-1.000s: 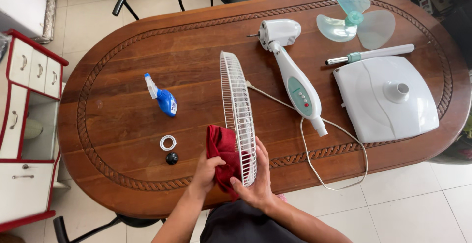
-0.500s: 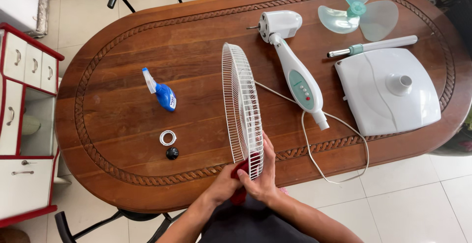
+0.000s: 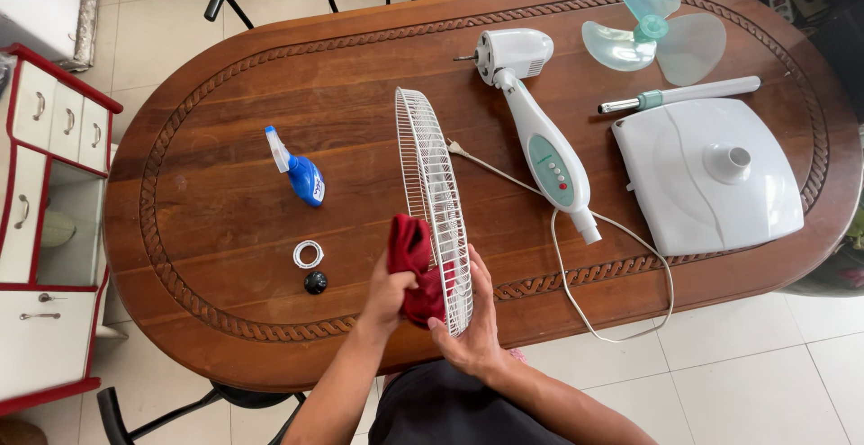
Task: The person wipes the metal fan cage with a red cloth, cleaning both the front and back surfaces. They rotate the cage to access different areas and then place it on the table.
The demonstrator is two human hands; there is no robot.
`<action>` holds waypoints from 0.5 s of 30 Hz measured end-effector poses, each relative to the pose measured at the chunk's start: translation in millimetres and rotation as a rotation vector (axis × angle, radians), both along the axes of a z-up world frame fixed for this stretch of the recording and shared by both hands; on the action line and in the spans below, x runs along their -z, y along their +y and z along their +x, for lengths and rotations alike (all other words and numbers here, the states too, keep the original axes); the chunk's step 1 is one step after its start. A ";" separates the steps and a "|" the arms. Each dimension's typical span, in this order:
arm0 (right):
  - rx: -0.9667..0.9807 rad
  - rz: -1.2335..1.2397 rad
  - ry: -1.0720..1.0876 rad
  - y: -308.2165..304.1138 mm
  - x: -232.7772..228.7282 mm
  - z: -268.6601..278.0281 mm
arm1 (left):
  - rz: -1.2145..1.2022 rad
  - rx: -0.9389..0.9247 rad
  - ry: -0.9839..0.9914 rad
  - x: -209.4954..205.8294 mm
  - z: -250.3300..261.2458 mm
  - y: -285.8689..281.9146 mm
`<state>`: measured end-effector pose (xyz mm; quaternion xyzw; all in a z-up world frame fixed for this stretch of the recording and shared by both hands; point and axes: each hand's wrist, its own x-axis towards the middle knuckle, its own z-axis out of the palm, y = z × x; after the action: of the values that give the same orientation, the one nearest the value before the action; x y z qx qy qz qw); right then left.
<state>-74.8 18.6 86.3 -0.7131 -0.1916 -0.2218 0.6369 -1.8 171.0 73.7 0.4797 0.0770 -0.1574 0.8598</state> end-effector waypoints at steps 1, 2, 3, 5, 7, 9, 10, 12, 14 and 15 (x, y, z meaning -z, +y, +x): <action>0.009 -0.018 -0.011 0.8 1.0 -0.4 | 0.046 0.064 -0.017 3.8 -0.9 -11.0; 0.017 -0.036 -0.022 0.9 2.1 0.2 | 0.091 0.128 -0.034 7.1 -3.2 -24.8; 0.026 -0.056 -0.035 0.5 2.8 0.7 | 0.134 0.193 -0.052 9.0 -5.8 -35.9; 0.026 -0.065 -0.031 -3.5 1.6 3.7 | 0.034 0.160 -0.015 7.5 -7.2 -45.4; 0.021 -0.073 -0.036 -4.6 -1.2 8.5 | 0.015 0.160 -0.015 1.7 -7.0 -45.5; 0.016 -0.084 -0.036 -4.5 -2.8 7.3 | 0.076 0.199 -0.038 -3.4 -12.4 -34.4; 0.020 -0.077 -0.042 -4.6 -3.0 5.6 | 0.082 0.222 -0.036 -4.7 -16.3 -28.6; 0.016 -0.058 -0.063 -2.0 -2.5 6.7 | 0.099 0.257 -0.039 -6.7 -20.2 -11.5; 0.034 -0.079 -0.038 -2.7 -3.1 5.1 | 0.003 0.220 0.062 -7.9 -22.0 8.1; 0.045 -0.091 -0.027 -5.1 -3.8 6.7 | -0.046 0.203 0.110 -7.6 -19.9 13.5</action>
<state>-68.0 13.5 90.1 -0.7423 -0.1940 -0.2369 0.5960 -21.7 184.5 81.3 0.4558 0.0715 -0.2715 0.8447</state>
